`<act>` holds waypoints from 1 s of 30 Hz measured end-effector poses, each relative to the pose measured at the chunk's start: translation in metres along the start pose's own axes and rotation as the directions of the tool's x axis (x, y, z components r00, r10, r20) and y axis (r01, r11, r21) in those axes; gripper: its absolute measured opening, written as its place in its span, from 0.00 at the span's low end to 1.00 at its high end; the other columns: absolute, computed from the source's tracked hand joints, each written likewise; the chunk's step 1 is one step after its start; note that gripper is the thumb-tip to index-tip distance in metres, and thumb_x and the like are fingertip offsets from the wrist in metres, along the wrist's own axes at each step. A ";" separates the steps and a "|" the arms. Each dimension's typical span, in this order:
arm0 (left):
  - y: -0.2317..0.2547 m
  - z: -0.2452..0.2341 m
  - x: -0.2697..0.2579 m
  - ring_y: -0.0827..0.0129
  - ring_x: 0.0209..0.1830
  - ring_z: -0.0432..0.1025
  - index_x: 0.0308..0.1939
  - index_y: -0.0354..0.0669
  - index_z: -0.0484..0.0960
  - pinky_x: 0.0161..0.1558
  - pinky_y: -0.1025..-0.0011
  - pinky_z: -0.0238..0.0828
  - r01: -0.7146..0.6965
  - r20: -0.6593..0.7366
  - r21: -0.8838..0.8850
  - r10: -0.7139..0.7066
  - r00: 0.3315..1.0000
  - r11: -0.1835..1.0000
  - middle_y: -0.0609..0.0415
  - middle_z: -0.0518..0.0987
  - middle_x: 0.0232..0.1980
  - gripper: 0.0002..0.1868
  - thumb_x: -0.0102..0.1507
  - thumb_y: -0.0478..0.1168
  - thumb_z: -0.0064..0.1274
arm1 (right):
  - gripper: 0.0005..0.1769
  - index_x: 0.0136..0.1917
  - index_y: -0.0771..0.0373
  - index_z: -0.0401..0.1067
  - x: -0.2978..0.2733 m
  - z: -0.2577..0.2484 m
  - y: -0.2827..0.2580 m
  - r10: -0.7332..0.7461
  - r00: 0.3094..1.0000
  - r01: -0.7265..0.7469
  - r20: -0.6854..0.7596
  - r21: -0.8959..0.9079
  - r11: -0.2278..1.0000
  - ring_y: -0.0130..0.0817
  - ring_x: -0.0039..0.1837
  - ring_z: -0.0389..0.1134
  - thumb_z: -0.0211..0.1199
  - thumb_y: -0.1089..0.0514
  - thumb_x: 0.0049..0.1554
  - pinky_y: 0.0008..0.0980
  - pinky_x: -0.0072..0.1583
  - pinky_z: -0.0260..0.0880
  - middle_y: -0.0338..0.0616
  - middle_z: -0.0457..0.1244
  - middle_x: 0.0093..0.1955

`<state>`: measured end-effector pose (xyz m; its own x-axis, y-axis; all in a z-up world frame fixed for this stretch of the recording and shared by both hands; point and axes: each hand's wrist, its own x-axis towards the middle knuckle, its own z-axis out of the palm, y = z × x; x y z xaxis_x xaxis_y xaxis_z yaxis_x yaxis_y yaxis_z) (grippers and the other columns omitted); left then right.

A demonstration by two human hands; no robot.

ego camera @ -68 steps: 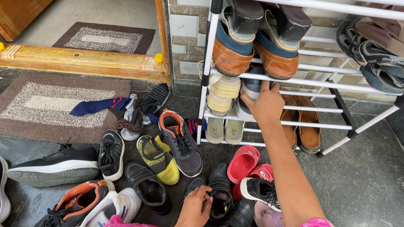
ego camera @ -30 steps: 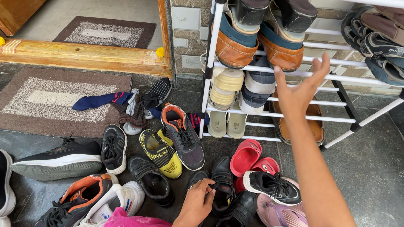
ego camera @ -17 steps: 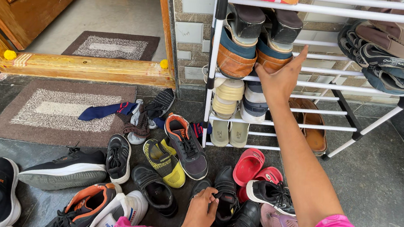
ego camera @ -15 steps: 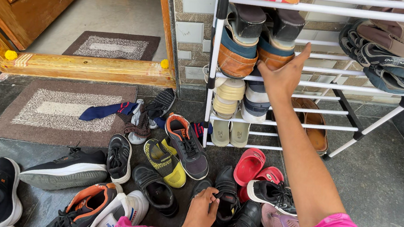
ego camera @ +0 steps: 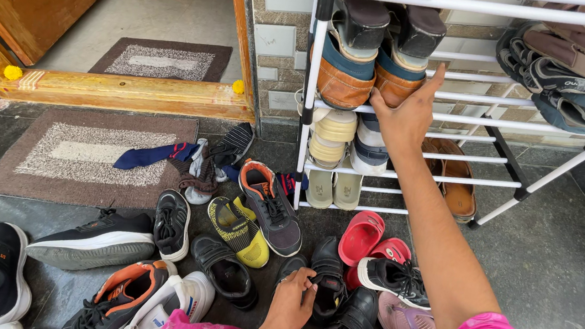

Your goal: The person sits on the floor and organizes various shoes by picking them up, pairing them, and placing them on a white metal shoe rack. They also tie the laces of a pair of blue sneakers before placing them on the rack.

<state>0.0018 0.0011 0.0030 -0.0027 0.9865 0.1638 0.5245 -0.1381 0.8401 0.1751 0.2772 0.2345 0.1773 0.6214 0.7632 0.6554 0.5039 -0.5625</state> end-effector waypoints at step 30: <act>0.000 0.001 0.000 0.52 0.41 0.78 0.54 0.38 0.76 0.45 0.56 0.71 0.012 0.023 -0.001 -0.012 1.000 1.000 0.47 0.81 0.39 0.14 0.63 0.35 0.54 | 0.37 0.66 0.72 0.67 -0.056 0.003 0.021 -0.244 0.914 0.367 0.325 -0.401 0.839 0.66 0.62 0.58 0.73 0.47 0.52 0.54 0.53 0.71 0.57 0.62 0.62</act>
<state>0.0022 0.0008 0.0021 0.0101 0.9898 0.1418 0.5233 -0.1261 0.8427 0.1766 0.2550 0.1791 -0.2366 0.6401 0.7309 0.9098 0.4100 -0.0645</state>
